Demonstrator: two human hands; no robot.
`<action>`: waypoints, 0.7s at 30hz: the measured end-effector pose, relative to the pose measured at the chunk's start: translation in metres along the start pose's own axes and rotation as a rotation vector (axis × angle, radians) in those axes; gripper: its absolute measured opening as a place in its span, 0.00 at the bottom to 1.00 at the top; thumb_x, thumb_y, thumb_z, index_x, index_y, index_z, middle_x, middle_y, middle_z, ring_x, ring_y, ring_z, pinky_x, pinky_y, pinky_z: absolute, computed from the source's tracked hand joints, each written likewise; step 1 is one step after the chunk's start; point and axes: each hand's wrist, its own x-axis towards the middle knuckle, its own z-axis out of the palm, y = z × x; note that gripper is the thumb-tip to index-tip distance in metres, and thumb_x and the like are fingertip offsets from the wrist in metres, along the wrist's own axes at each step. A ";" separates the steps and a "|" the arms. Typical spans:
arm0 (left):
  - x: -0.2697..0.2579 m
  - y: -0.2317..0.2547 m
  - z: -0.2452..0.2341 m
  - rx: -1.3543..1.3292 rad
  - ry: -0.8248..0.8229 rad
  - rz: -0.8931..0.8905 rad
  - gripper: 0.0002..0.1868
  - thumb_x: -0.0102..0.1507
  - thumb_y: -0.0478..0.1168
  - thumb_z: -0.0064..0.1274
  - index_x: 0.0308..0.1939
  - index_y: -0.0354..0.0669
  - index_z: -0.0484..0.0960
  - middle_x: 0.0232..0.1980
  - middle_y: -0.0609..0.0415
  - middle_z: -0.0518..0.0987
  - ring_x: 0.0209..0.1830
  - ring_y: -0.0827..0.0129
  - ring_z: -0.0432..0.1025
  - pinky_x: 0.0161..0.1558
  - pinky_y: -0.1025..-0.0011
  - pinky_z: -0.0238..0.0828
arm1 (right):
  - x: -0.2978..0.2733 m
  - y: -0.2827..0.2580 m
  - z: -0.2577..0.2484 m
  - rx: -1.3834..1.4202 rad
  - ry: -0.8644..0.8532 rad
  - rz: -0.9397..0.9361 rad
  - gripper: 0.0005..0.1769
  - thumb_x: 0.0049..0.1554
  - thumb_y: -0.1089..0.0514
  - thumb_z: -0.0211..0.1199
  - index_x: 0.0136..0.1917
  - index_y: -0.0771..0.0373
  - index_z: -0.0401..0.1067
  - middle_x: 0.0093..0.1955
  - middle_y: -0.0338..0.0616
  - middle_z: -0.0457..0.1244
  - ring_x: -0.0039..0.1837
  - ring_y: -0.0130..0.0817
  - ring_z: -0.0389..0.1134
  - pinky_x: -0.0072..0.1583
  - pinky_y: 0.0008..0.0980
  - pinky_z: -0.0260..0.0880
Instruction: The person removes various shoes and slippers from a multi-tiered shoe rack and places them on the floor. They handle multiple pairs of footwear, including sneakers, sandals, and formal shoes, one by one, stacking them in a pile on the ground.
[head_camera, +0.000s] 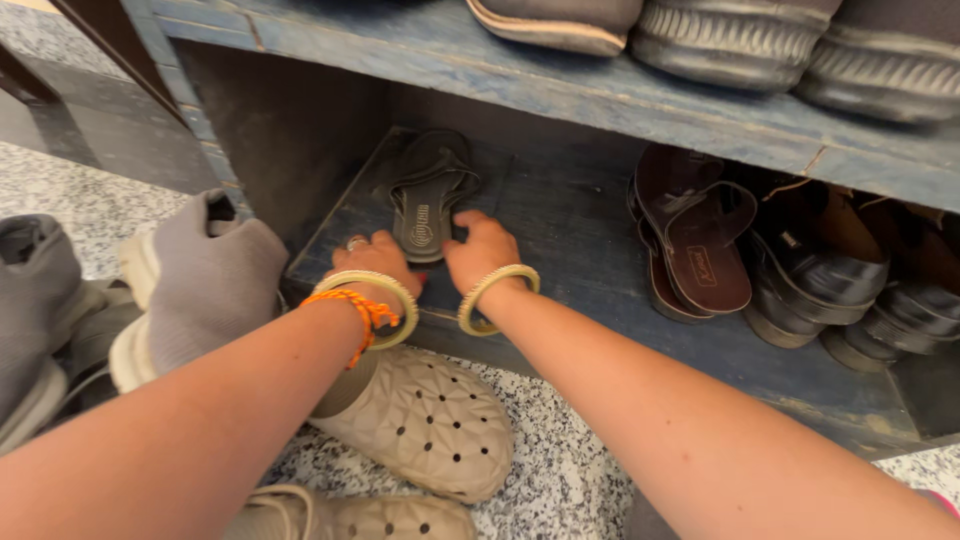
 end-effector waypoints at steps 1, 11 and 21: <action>0.003 -0.005 0.003 0.021 0.008 0.030 0.41 0.60 0.57 0.63 0.69 0.39 0.66 0.75 0.42 0.62 0.77 0.46 0.55 0.68 0.52 0.62 | 0.002 -0.003 0.003 0.017 0.001 -0.001 0.26 0.51 0.56 0.66 0.64 0.61 0.73 0.63 0.56 0.67 0.66 0.51 0.68 0.67 0.42 0.66; 0.028 -0.040 0.007 -0.029 0.088 0.076 0.35 0.59 0.55 0.63 0.62 0.38 0.73 0.72 0.45 0.68 0.74 0.48 0.61 0.67 0.53 0.65 | 0.012 -0.034 0.038 0.188 0.022 0.121 0.33 0.49 0.55 0.70 0.67 0.63 0.69 0.62 0.56 0.68 0.66 0.50 0.69 0.66 0.40 0.67; 0.031 -0.047 0.006 -0.547 0.240 0.087 0.21 0.57 0.43 0.61 0.55 0.47 0.83 0.53 0.42 0.82 0.56 0.51 0.76 0.59 0.61 0.71 | 0.027 -0.036 0.049 0.625 0.081 0.304 0.35 0.43 0.63 0.72 0.64 0.69 0.69 0.57 0.54 0.69 0.56 0.42 0.72 0.57 0.36 0.72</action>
